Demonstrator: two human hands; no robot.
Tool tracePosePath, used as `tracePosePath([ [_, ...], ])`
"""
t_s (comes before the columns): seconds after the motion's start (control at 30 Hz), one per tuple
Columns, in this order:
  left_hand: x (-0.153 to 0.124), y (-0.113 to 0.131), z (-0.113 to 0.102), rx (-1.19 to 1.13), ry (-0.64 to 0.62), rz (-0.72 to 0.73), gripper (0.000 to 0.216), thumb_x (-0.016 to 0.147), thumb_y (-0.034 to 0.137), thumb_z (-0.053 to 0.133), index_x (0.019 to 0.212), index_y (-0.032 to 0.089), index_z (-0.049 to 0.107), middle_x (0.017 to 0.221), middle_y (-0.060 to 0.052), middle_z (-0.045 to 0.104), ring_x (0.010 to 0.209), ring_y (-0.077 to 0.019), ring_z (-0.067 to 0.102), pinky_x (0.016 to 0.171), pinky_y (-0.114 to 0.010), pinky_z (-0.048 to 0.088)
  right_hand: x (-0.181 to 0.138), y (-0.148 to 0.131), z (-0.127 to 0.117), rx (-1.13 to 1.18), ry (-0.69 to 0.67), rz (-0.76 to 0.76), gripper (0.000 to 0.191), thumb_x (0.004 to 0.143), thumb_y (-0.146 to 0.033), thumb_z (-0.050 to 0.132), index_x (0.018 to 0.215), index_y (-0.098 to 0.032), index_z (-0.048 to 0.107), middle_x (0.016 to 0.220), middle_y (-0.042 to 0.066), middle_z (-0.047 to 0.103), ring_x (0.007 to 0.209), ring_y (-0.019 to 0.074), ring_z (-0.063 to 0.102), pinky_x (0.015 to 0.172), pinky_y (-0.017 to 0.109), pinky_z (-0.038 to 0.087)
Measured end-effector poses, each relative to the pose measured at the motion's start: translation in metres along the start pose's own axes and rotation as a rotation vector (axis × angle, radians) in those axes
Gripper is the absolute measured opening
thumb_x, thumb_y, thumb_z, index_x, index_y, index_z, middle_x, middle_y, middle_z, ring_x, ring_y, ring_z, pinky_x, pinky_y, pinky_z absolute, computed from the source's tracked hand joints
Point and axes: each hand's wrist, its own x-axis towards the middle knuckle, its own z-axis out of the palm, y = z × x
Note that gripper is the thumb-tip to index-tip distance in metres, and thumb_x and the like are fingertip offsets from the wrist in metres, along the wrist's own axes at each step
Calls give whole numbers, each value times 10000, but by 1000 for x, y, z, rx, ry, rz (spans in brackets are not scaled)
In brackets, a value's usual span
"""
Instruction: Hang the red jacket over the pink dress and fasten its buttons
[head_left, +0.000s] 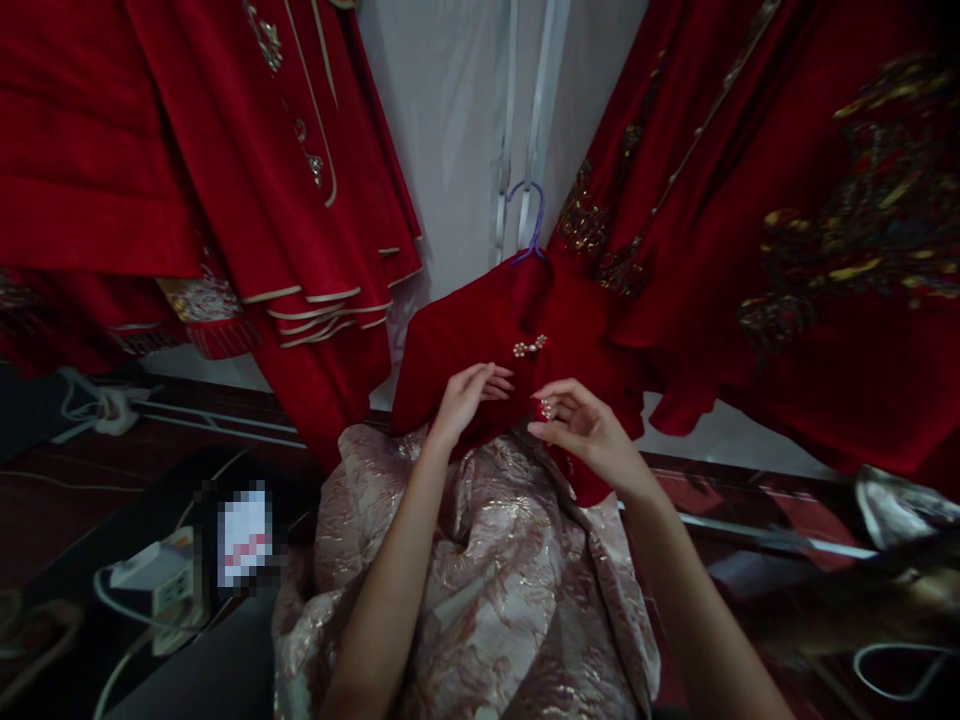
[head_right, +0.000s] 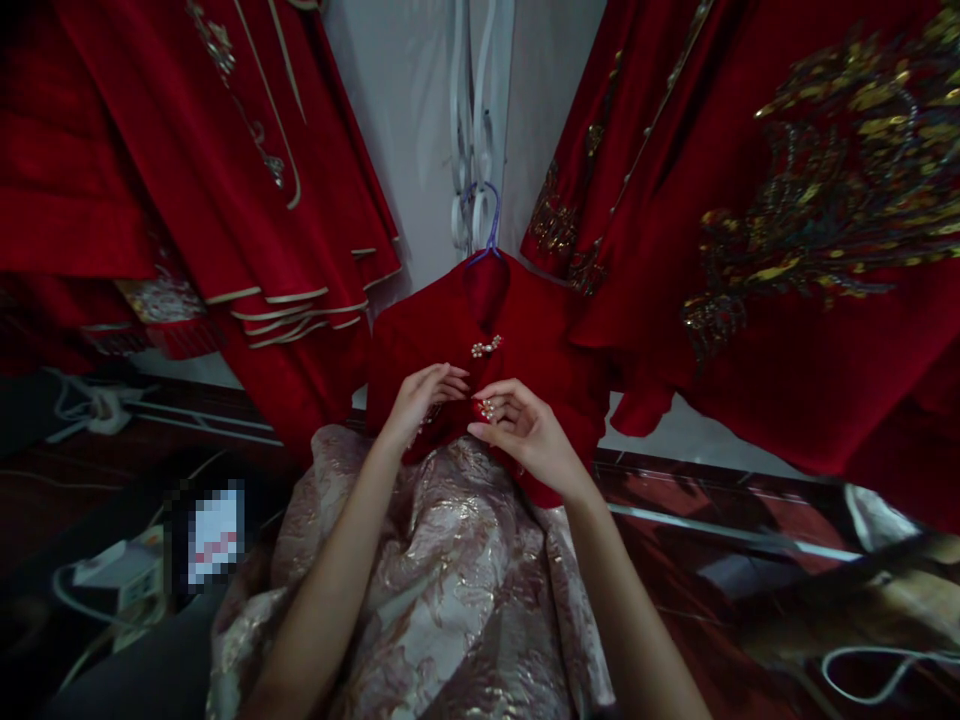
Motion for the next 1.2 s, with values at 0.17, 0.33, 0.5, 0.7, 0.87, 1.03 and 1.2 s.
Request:
tracePosePath([
  [0.17,4,-18,-32,187,309,40,238,789,347,489,773,134,592,813,-62,663,669,-98,606,655,-218,483,20,22,18,-5,64,33,330,704,-359,704,986,-231,591,826,14,618,692,125,584,671,291,526],
  [0.33,9,-41,-40,173,317,-27,229,763,351,510,768,136,588,763,-52,655,654,-109,611,641,-228,487,37,48,31,-61,91,17,348,709,-390,684,992,-197,624,829,33,656,730,145,619,708,308,532],
  [0.5,11,-47,-48,259,384,2,203,749,341,535,747,149,601,776,-41,666,685,-113,618,679,-237,491,45,68,34,-104,93,30,295,762,-379,627,990,-193,640,862,46,675,726,145,637,701,305,543],
  [0.7,8,-36,-40,36,348,-112,229,730,351,580,740,123,597,731,-50,660,621,-107,613,654,-253,510,55,75,36,-278,98,-24,229,800,-338,573,971,-218,667,820,35,679,701,152,640,686,309,545],
  [0.87,2,-29,-35,-14,337,-98,249,754,350,580,773,109,642,788,-81,686,665,-108,629,705,-260,519,59,71,40,-370,102,-88,220,832,-322,530,966,-232,679,880,48,663,724,155,639,709,310,536],
  [1.03,0,-30,-34,-70,310,-82,260,717,346,632,798,103,671,791,-80,693,684,-118,637,731,-280,522,63,71,44,-471,140,-127,206,835,-280,528,962,-229,682,820,43,630,673,147,612,669,291,519],
  [1.2,1,-35,-36,7,276,-31,284,582,254,750,821,107,706,826,-84,713,733,-142,648,786,-304,512,65,76,48,-512,183,-148,211,851,-271,507,976,-237,674,843,47,616,714,159,614,688,292,514],
])
